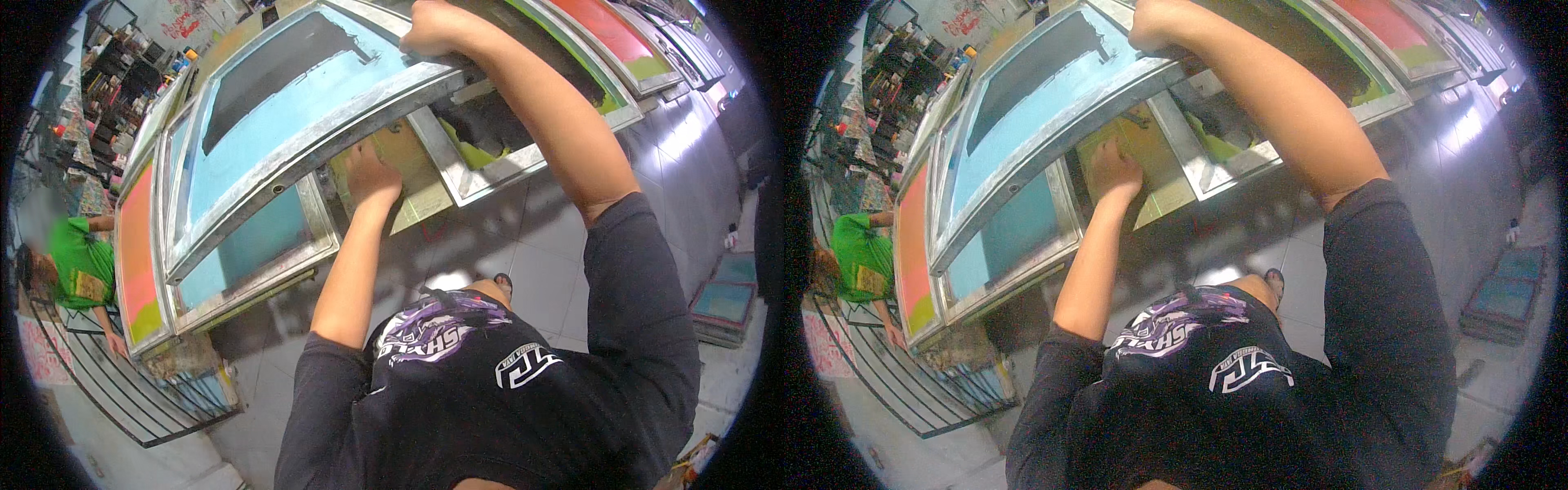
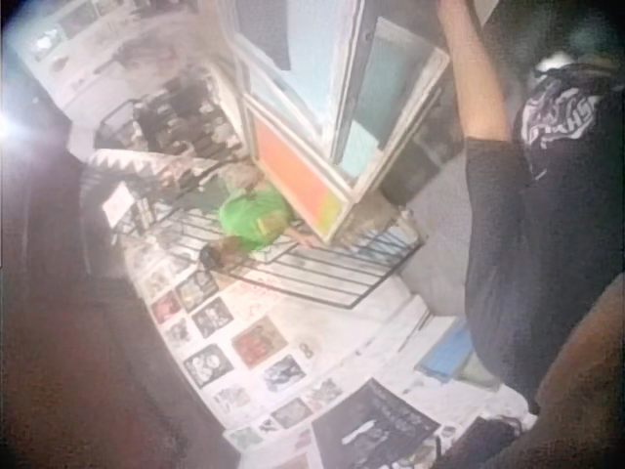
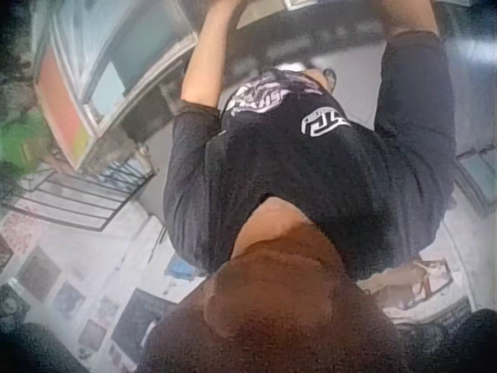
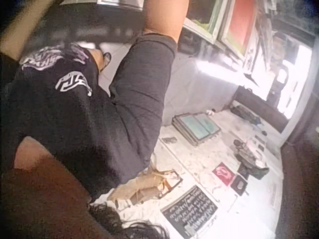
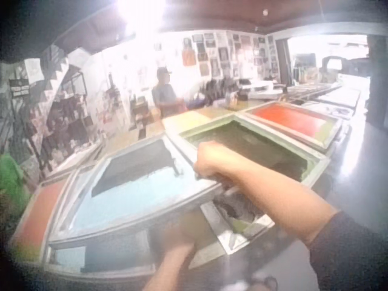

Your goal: The person assembles screen frames by attaching metal brackets and screws to the frame edges. They handle multiple frames, aligning brackets, inserting screws, and tightening them with a wrench. The frames are placed on a workbench and adjusted during the process.

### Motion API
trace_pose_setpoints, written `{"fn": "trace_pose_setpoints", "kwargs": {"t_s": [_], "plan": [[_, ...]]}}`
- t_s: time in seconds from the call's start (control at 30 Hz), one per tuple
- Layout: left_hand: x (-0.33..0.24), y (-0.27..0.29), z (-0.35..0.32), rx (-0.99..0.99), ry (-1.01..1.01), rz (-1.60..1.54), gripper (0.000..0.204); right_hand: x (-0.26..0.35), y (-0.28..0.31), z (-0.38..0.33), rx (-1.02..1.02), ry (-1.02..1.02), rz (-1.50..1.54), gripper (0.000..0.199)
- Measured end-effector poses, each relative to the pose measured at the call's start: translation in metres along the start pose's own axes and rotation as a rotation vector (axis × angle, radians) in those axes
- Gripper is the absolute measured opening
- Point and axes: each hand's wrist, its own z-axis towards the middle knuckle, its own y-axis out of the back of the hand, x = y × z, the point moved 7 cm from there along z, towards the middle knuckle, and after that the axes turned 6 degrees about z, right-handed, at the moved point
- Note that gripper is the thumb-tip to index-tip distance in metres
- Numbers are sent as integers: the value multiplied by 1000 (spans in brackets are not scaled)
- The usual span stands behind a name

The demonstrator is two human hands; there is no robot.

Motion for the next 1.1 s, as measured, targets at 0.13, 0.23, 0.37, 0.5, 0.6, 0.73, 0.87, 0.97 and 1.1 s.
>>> {"fn": "trace_pose_setpoints", "kwargs": {"t_s": [0.13, 0.23, 0.37, 0.5, 0.6, 0.73, 0.87, 0.97, 1.1], "plan": [[-28, -38, 60, 370, 39, 84, 46, -8, 1, 29, -178, 214, -100, 36], [-15, -53, 64, 328, -14, 84, 45, -6, -7, 22, -110, 222, -7, 34], [-8, -54, 37, 275, -86, 104, 39, -13, -22, 19, -73, 213, -4, 29], [-32, -21, -28, 311, 13, 116, 26, -48, -46, 22, -162, 192, 31, 26], [-39, 3, -56, 430, 86, 124, 29, -52, -66, 13, -131, 193, 70, 29], [-32, 12, -86, 268, -63, 7, 35, -62, -87, 8, -131, 164, 107, 39], [-45, 28, -109, 82, -290, -72, 34, -74, -104, 7, -197, 156, 111, 42], [-41, 27, -121, 144, -351, -42, 35, -76, -103, 9, -219, 126, 106, 44], [-28, 31, -126, 75, -423, -93, 32, -79, -107, 10, -196, 70, 105, 46]]}}
